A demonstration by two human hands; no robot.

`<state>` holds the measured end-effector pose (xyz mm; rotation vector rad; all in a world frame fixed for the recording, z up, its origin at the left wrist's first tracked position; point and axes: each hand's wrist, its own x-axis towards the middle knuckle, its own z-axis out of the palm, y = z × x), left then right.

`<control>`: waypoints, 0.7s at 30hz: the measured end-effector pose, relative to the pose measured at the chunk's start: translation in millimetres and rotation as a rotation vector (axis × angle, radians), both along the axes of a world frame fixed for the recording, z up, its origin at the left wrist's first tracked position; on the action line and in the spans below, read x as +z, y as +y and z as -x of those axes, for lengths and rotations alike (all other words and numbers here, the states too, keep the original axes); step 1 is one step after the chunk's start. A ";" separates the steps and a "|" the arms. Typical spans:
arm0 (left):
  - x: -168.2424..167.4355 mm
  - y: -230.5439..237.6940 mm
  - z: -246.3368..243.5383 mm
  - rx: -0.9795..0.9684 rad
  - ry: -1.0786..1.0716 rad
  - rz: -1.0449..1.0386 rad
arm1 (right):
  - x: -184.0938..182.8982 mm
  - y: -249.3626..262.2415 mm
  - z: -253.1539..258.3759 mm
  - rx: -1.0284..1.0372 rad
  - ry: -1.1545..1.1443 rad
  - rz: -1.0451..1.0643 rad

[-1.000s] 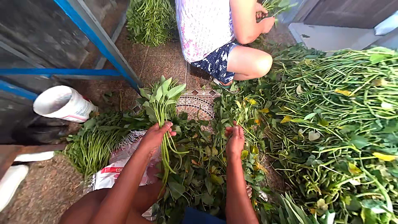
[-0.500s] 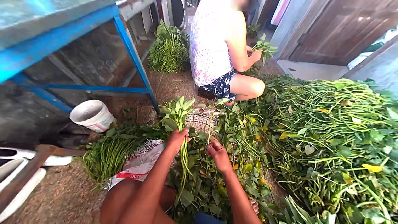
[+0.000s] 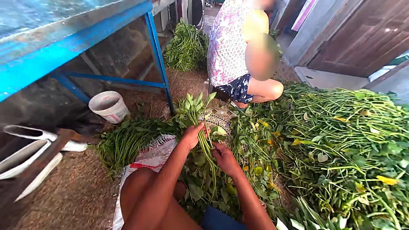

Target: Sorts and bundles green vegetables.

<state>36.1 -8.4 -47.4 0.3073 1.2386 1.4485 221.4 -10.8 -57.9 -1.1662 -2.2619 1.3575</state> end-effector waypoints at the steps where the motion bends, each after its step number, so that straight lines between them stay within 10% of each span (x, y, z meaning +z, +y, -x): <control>1: 0.1 -0.2 0.6 0.001 -0.010 -0.019 | -0.1 0.1 -0.4 0.004 0.011 0.014; 14: 12.4 -2.0 3.8 0.052 0.041 -0.100 | -0.4 3.5 9.4 -0.059 0.189 0.129; 21: 3.4 -0.9 16.4 0.066 0.062 -0.124 | -52.3 23.3 -44.6 -0.011 -0.425 0.244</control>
